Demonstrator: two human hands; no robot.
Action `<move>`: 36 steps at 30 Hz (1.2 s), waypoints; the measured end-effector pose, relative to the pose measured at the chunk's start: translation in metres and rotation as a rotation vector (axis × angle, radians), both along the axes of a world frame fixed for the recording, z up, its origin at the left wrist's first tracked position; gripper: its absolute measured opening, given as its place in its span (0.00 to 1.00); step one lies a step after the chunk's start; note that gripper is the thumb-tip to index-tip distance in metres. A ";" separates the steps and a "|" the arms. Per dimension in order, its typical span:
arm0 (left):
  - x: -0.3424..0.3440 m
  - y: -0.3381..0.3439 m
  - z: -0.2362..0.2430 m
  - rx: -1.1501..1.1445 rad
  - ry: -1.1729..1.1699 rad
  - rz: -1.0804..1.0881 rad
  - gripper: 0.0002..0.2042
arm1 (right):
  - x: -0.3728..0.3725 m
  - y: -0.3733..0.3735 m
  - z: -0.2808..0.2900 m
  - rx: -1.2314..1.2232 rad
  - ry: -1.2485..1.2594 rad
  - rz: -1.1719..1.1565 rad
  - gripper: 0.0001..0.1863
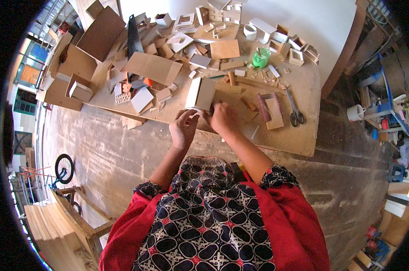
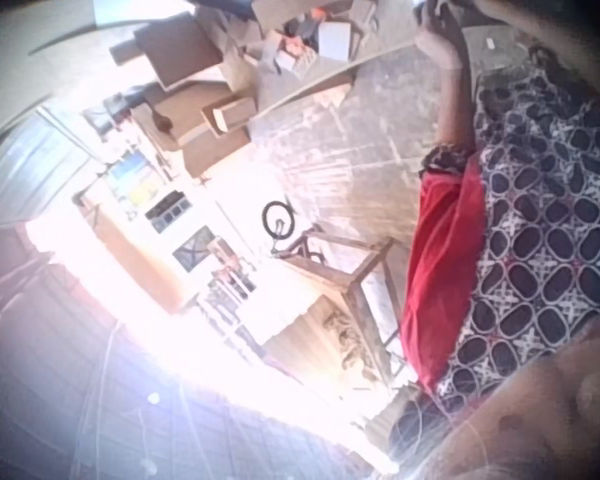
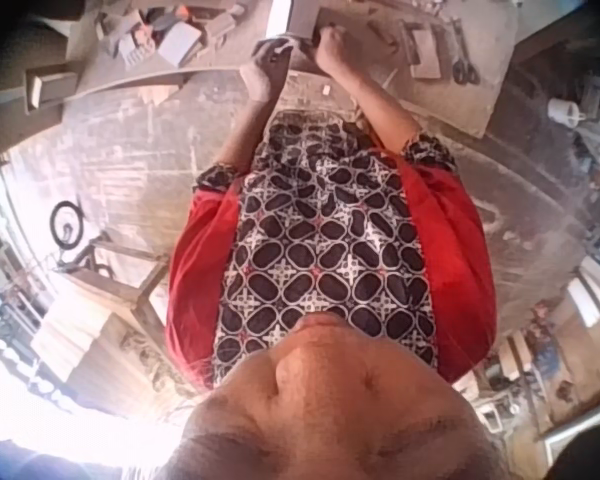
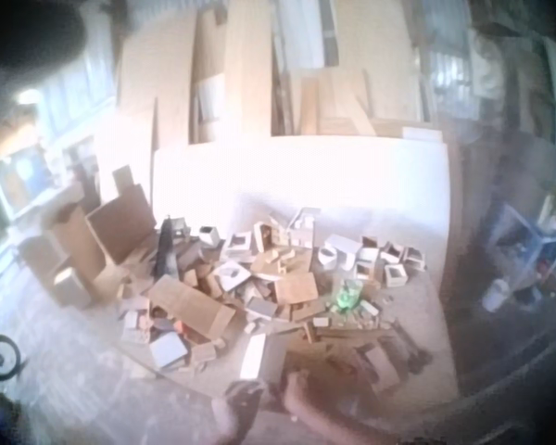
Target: The person cuts small pieces of wood with shears and applies glue from a container to assemble an architectural model on a workbench.
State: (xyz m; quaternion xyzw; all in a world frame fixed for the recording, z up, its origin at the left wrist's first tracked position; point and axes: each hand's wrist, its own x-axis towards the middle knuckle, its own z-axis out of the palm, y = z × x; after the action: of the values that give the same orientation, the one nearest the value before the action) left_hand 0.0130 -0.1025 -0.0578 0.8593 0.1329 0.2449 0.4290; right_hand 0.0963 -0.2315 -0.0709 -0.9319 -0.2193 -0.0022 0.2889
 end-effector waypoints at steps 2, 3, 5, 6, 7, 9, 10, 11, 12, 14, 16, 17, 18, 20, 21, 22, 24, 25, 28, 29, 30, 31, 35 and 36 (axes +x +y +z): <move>-0.002 0.002 -0.006 0.076 -0.022 -0.036 0.08 | -0.001 0.000 0.001 -0.014 -0.004 -0.008 0.27; -0.003 0.003 -0.007 0.115 -0.034 -0.054 0.08 | -0.001 0.001 0.002 -0.027 -0.009 -0.013 0.26; -0.004 0.003 -0.010 0.167 -0.019 -0.075 0.08 | -0.002 0.002 0.004 -0.053 -0.017 -0.022 0.25; -0.004 0.002 -0.009 0.194 -0.012 -0.087 0.09 | -0.002 0.002 0.003 -0.053 -0.016 -0.024 0.25; -0.005 0.002 -0.009 0.200 0.004 -0.091 0.09 | 0.000 0.002 0.001 -0.052 -0.014 -0.025 0.24; -0.005 0.001 -0.008 0.212 0.037 -0.101 0.10 | 0.000 0.003 -0.001 -0.045 -0.023 -0.029 0.24; -0.005 0.001 -0.008 0.215 0.033 -0.100 0.11 | 0.000 0.004 -0.002 -0.038 -0.034 -0.030 0.24; -0.005 0.001 -0.008 0.218 0.028 -0.099 0.11 | 0.000 0.004 -0.002 -0.030 -0.044 -0.033 0.24; -0.005 0.001 -0.009 0.222 0.024 -0.099 0.11 | 0.000 0.004 -0.004 -0.028 -0.048 -0.031 0.24; -0.004 0.001 -0.010 0.225 0.020 -0.092 0.11 | 0.001 0.004 -0.006 -0.023 -0.056 -0.030 0.24; -0.004 0.001 -0.010 0.229 0.009 -0.090 0.11 | 0.001 0.003 -0.005 -0.014 -0.070 -0.022 0.24; -0.005 0.001 -0.010 0.231 -0.001 -0.090 0.11 | 0.001 0.002 -0.005 -0.009 -0.078 -0.019 0.24; -0.006 0.002 -0.010 0.232 -0.010 -0.089 0.12 | 0.000 0.003 -0.002 -0.021 -0.067 -0.019 0.24; -0.007 0.005 -0.011 0.254 -0.024 -0.075 0.12 | -0.002 0.004 0.003 -0.043 -0.047 -0.018 0.25; -0.007 0.005 -0.011 0.264 -0.032 -0.070 0.12 | -0.002 0.004 0.003 -0.042 -0.052 -0.025 0.25; -0.007 0.006 -0.011 0.273 -0.020 -0.074 0.12 | -0.002 0.004 0.002 -0.040 -0.057 -0.033 0.25; -0.007 0.006 -0.010 0.291 0.003 -0.082 0.13 | -0.001 0.004 0.000 -0.035 -0.065 -0.040 0.25; -0.006 0.006 -0.008 0.304 0.004 -0.086 0.13 | -0.001 0.005 -0.001 -0.032 -0.069 -0.040 0.25; -0.006 0.005 -0.007 0.332 -0.003 -0.096 0.13 | -0.001 0.005 0.001 -0.051 -0.046 -0.036 0.24; -0.006 0.006 -0.007 0.334 -0.012 -0.100 0.13 | -0.002 0.005 0.003 -0.061 -0.033 -0.034 0.24; -0.005 0.006 -0.008 0.336 -0.022 -0.106 0.14 | -0.002 0.005 0.003 -0.065 -0.029 -0.033 0.24; -0.005 0.006 -0.008 0.333 -0.024 -0.104 0.14 | -0.002 0.005 0.002 -0.070 -0.025 -0.031 0.24; -0.005 0.005 -0.007 0.334 -0.022 -0.095 0.14 | -0.001 0.004 0.000 -0.051 -0.034 -0.026 0.24; -0.005 0.005 -0.007 0.337 -0.018 -0.091 0.13 | -0.001 0.004 0.000 -0.049 -0.042 -0.023 0.24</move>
State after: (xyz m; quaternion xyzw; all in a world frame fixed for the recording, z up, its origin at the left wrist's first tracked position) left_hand 0.0078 -0.0978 -0.0645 0.9220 0.0472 0.2517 0.2905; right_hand 0.0953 -0.2271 -0.0714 -0.9409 -0.2145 -0.0195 0.2613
